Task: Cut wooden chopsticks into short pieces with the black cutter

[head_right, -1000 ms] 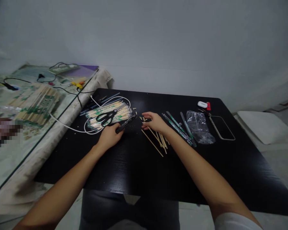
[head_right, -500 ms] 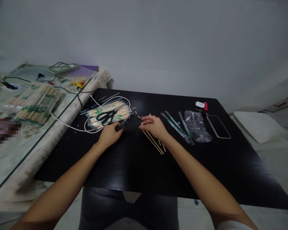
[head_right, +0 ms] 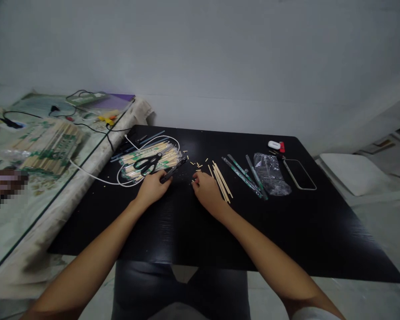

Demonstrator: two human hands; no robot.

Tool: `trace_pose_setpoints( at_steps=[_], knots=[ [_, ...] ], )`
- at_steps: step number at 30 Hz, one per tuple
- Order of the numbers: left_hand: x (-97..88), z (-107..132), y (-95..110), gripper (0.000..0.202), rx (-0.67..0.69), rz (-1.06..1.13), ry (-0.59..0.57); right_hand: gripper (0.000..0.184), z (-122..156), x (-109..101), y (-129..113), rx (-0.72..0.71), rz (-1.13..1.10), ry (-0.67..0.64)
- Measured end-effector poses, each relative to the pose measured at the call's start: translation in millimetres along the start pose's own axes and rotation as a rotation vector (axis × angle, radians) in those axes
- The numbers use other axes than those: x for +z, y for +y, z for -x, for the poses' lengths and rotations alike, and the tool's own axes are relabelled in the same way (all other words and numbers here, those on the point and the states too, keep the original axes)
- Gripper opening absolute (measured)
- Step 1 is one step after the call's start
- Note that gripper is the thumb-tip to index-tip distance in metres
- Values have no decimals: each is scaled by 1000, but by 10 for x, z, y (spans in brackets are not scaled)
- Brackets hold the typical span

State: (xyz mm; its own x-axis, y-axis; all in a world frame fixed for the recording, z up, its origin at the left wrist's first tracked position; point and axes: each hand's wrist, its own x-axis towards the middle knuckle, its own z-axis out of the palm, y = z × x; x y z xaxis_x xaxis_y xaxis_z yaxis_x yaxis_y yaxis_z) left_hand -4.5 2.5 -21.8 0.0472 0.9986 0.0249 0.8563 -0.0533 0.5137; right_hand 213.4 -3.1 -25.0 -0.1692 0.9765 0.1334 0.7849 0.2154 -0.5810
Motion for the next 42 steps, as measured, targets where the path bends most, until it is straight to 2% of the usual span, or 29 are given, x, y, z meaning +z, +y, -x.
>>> trace_pose_setpoints(
  at_steps=[5,10,15,19,23,30,33,38,42],
  knots=[
    [-4,6,14,18,-15,-12,-10,17,32,-43,57,18,128,-45],
    [-4,11,17,17,-5,-17,-17,30,105,-166,118,46,287,-94],
    [-8,10,28,17,-22,-39,-30,47,106,-317,263,110,504,-3],
    [-5,8,23,18,-22,-45,-31,54,53,-386,409,224,504,-4],
    [3,8,11,18,-14,-39,-31,46,-23,-424,460,280,420,-102],
    [7,9,3,17,-3,-51,-31,34,-162,-449,368,384,409,-265],
    [8,11,6,18,-3,-65,-36,29,-173,-412,354,401,433,-264],
    [24,10,-7,19,3,-78,-43,30,-133,-347,313,298,574,-282],
    [39,10,-16,19,3,-93,-41,28,-72,-288,254,287,622,-261]
  ],
)
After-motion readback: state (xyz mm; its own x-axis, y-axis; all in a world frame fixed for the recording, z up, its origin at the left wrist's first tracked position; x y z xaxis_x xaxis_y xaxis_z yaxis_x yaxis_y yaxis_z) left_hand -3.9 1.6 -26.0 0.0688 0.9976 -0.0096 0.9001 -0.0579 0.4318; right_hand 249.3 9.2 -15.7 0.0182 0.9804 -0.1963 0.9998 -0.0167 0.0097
